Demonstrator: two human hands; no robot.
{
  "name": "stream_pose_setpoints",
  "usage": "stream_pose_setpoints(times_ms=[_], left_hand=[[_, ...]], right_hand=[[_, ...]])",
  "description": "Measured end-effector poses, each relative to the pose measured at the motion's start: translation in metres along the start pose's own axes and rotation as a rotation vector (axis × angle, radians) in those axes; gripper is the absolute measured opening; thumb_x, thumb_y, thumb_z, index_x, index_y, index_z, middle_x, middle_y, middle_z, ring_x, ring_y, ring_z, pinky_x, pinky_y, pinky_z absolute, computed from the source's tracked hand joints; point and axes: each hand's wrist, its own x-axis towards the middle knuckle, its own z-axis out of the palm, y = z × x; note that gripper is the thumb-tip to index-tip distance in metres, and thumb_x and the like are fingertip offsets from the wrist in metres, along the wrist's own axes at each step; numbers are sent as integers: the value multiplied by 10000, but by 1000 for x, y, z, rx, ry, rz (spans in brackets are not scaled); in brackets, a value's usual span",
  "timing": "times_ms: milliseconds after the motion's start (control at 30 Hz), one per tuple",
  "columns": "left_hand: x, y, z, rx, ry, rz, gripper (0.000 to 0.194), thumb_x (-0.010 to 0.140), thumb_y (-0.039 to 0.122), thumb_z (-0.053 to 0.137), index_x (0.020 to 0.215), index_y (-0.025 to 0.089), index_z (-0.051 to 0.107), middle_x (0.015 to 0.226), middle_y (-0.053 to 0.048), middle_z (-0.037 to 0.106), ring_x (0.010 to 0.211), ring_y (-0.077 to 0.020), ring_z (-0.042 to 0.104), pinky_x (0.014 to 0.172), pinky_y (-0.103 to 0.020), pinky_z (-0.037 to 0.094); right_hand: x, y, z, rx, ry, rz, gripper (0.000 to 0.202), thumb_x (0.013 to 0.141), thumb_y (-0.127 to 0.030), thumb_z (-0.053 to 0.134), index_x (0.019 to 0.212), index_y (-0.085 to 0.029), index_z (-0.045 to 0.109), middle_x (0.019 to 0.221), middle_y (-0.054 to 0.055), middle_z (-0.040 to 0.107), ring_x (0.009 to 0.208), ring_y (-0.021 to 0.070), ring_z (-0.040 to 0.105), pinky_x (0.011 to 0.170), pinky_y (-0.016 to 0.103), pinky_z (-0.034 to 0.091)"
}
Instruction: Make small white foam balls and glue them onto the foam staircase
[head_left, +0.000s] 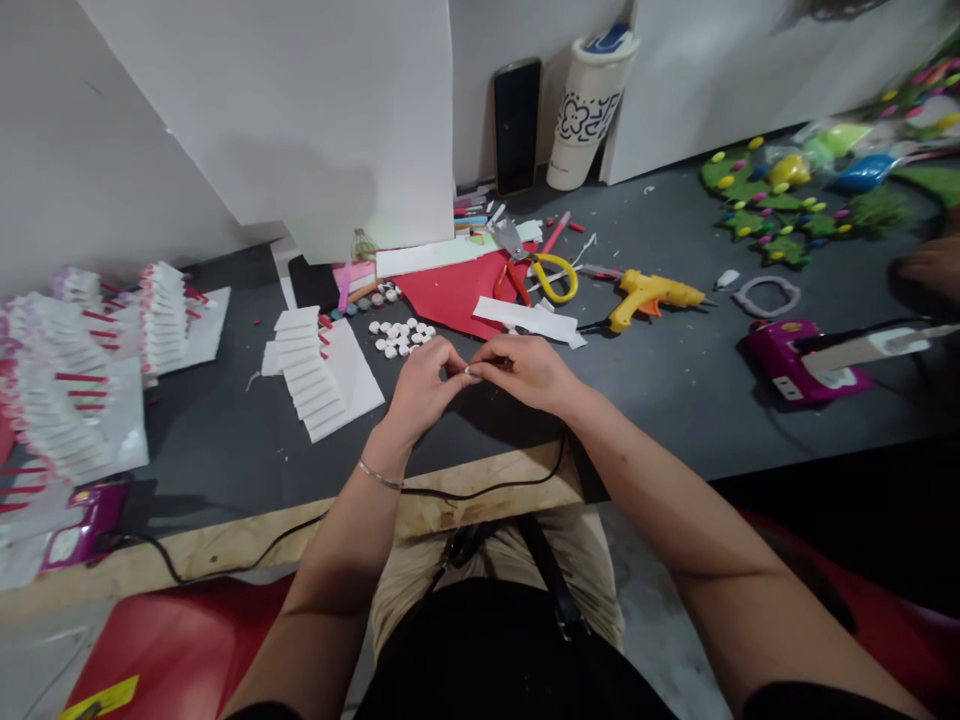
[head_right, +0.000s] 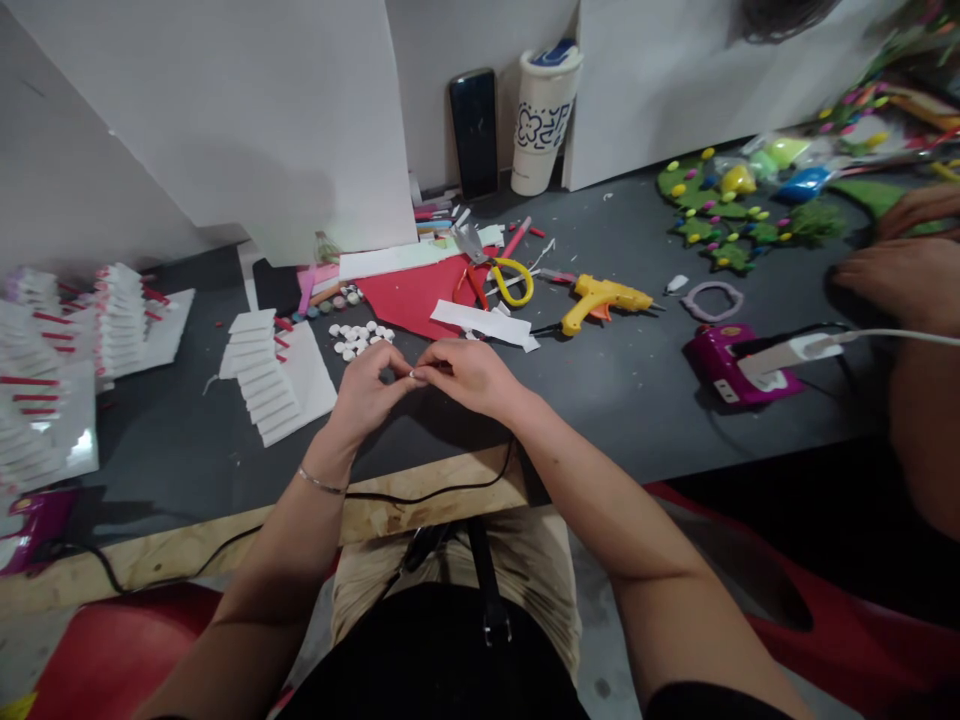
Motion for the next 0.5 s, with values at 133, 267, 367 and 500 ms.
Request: stream_pose_setpoints(times_ms=[133,267,367,500], left_hand=[[-1,0,0,35,7,1,221,790,273,749,690,191,569,713,23,567,696,-137,528,661,-264,413],[0,1,0,36,20,16,95,853,247,677,784,191,644,774,3,624,753,-145,580,715,-274,463],[0,0,2,42,60,3,86,883,275,644,876,200,685,858,-15,672,785,-150,616,747,-289,498],[-3,-1,9,69,110,26,149,919,274,599,996,220,715,954,-34,710,862,-156,651,797,-300,524]], right_hand=[[0,1,2,-9,41,41,171,881,-297,584,814,-196,705,772,22,716,673,139,604,619,245,425],[1,1,0,3,75,73,172,883,-289,580,821,-178,697,780,37,715,671,139,596,612,244,422],[2,1,0,18,78,85,177,883,-292,578,812,-176,693,765,33,710,650,134,585,603,244,424],[2,0,3,80,115,133,177,877,-300,589,820,-177,702,757,25,718,645,130,594,609,245,443]])
